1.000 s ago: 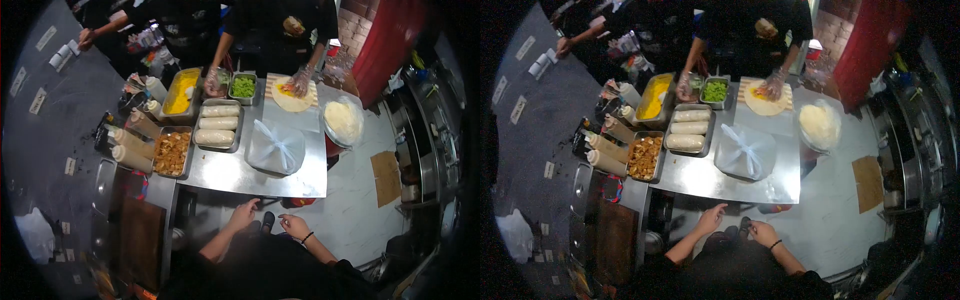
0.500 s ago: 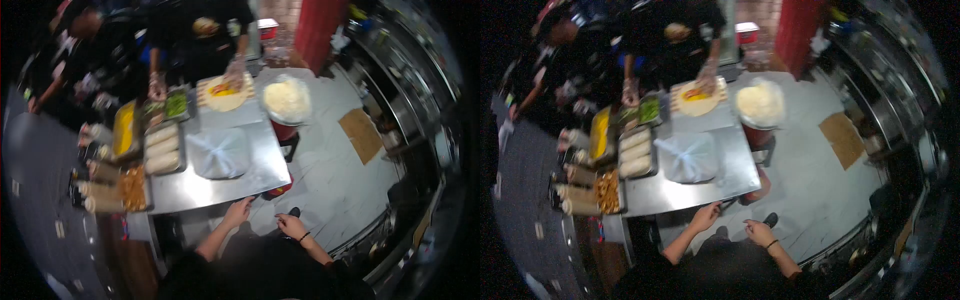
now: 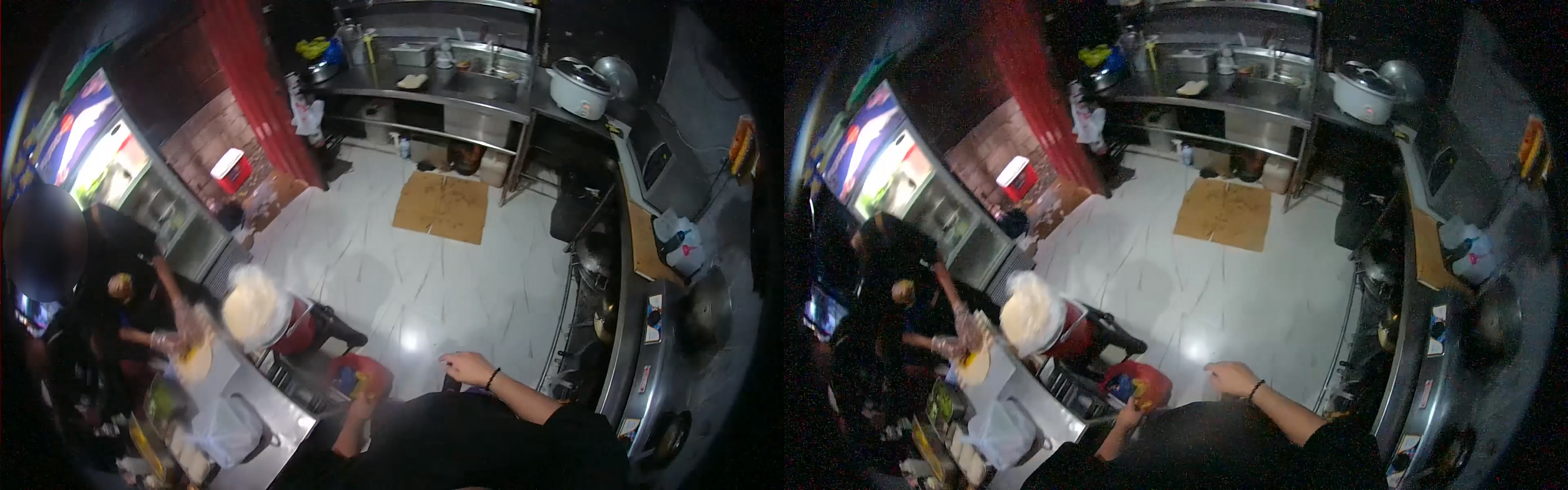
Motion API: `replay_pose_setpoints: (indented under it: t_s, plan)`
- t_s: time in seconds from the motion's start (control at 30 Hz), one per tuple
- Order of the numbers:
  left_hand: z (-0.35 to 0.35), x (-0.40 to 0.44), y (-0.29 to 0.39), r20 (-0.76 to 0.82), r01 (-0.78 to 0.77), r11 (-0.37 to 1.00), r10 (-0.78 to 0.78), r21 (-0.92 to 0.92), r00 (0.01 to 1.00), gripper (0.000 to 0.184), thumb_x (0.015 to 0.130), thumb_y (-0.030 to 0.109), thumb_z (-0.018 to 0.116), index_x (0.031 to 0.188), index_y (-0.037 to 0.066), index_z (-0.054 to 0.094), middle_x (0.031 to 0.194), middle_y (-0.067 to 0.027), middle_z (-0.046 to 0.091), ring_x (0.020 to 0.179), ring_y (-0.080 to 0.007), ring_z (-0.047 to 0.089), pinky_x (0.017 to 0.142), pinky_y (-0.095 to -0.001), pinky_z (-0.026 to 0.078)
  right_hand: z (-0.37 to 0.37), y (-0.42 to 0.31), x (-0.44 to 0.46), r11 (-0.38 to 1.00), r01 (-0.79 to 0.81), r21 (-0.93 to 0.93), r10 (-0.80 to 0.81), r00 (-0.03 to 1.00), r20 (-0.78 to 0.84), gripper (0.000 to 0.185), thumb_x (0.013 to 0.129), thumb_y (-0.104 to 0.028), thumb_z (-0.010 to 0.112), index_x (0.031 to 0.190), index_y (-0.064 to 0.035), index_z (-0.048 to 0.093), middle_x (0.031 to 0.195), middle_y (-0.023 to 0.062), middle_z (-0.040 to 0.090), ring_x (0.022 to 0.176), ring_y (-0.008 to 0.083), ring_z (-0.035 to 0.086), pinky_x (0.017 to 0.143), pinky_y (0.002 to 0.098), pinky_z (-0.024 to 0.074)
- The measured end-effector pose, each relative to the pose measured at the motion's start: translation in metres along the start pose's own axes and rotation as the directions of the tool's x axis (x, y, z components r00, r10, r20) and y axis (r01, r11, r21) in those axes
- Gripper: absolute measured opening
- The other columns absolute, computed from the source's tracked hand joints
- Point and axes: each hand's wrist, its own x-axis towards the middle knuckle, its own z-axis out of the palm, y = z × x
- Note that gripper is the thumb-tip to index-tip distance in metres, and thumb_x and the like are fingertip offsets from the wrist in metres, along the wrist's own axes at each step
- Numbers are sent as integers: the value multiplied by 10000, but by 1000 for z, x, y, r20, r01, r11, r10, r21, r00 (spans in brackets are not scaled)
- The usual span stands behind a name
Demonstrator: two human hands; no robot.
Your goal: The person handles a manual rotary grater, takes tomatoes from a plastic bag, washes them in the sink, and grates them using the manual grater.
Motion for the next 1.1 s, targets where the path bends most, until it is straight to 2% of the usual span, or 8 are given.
replay_pose_setpoints:
  t_s: [0.13,0.2,0.3,0.33,0.57,0.67,0.73,1.1]
  plan:
    - [26,73,-8,-91,-529,841,521,-112,849,575,811,316,631,1295,82,426,1146,-176,594,1035,-312,585,861,-374,457,-86,69,1,990,-139,24,141,986,-84,315,881,-255,465,1125,-95,584,1020,158,641,930,325,607,807,425,481]
    - [-11,78,48,368,-432,784,279,446,887,440,887,253,524,1269,49,448,1092,-134,610,974,-266,599,833,-344,465,-116,94,13,949,-266,172,298,934,-199,299,872,-239,487,1118,-107,592,982,150,651,905,321,615,785,414,488]
    - [6,143,65,169,-827,220,921,518,351,173,778,183,602,894,56,627,790,-149,623,679,-298,597,725,-428,472,-124,142,46,948,-266,174,310,894,-324,248,853,-244,549,1045,-106,624,870,115,667,744,291,633,681,381,507]
    - [3,152,68,304,-632,718,557,292,773,175,782,186,598,897,57,628,795,-145,622,686,-295,594,722,-427,471,-128,156,60,936,-313,164,349,888,-298,247,853,-246,550,1046,-110,625,872,117,666,750,286,635,684,380,506]
    - [-69,340,244,405,-608,746,485,271,775,190,815,209,573,922,65,635,834,-118,615,739,-276,577,702,-418,463,-179,247,175,955,-274,115,290,943,-162,313,846,-251,572,1122,-104,582,874,119,666,805,298,638,734,394,500]
    - [-98,452,350,444,-939,-27,885,344,137,198,828,218,562,933,68,639,851,-106,612,761,-267,570,694,-415,460,-246,261,227,929,-287,233,335,921,-200,318,846,-248,570,1116,-80,581,869,143,661,815,307,636,729,397,495]
    - [-128,503,407,149,-449,884,430,134,891,407,808,354,589,1117,93,550,1009,-187,621,916,-314,609,813,-440,477,-276,299,260,898,-356,256,395,911,-117,325,872,-258,530,1153,-98,564,1018,177,631,920,311,615,815,406,481]
    - [-229,615,630,-183,-470,866,440,-173,879,337,824,137,591,1152,81,535,881,-163,663,740,-246,648,681,-351,505,-427,455,396,892,-344,295,401,902,-159,286,824,-245,570,1031,-51,607,863,174,655,797,334,638,705,408,502]
